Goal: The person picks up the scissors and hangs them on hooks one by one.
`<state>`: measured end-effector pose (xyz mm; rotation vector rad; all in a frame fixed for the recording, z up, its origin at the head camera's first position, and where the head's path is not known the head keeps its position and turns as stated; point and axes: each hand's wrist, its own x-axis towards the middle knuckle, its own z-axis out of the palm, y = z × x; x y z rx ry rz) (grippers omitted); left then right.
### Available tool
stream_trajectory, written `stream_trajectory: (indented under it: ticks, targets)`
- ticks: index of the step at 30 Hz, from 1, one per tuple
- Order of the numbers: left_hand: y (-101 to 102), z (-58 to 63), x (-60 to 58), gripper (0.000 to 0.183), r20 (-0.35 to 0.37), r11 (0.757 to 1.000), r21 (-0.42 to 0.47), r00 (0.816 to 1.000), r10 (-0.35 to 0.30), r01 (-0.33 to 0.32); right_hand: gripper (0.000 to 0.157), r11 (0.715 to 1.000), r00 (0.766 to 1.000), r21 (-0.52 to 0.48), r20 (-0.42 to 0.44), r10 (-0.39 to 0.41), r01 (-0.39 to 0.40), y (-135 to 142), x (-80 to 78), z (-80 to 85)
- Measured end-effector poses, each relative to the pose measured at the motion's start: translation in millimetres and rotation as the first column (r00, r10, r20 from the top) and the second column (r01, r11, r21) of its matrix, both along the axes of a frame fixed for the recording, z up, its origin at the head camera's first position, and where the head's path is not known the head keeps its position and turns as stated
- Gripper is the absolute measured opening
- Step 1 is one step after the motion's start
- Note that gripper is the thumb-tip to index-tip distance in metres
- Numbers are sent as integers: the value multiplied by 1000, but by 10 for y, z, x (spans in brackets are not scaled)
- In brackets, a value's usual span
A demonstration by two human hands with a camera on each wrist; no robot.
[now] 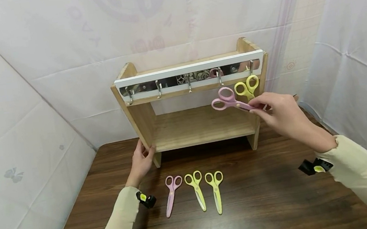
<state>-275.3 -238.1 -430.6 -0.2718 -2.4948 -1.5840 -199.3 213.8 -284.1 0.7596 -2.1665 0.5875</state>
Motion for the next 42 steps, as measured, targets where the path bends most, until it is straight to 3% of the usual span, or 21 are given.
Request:
stream_trajectory:
  ticks: [2,9,12,17,33,42]
  targets:
    - [15,30,22,58,5,1000,7,1000,-5,5,19,1000,1000,-15,5,-5,5,-21,-5,1]
    - [121,325,241,58,15,1000,-19,1000,-24,24,17,998,998,-52,44,-37,40,-60,-14,2]
    - [137,368,274,58,15,999,-26,1000,-20,20,15,997,996,-66,77,-43,49,-71,-14,-2]
    - [140,366,286,58,16,1000,-24,1000,-18,18,13,995,991,-79,125,-56,66,-78,-7,-28]
    - [133,343,273,60,42,1000,2,999,-28,28,12,993,987,-106,155,-40,56,-87,-52,-101]
    - [125,341,271,60,44,999,4,998,-33,33,8,991,973,-119,228,-31,59,-163,-86,-188]
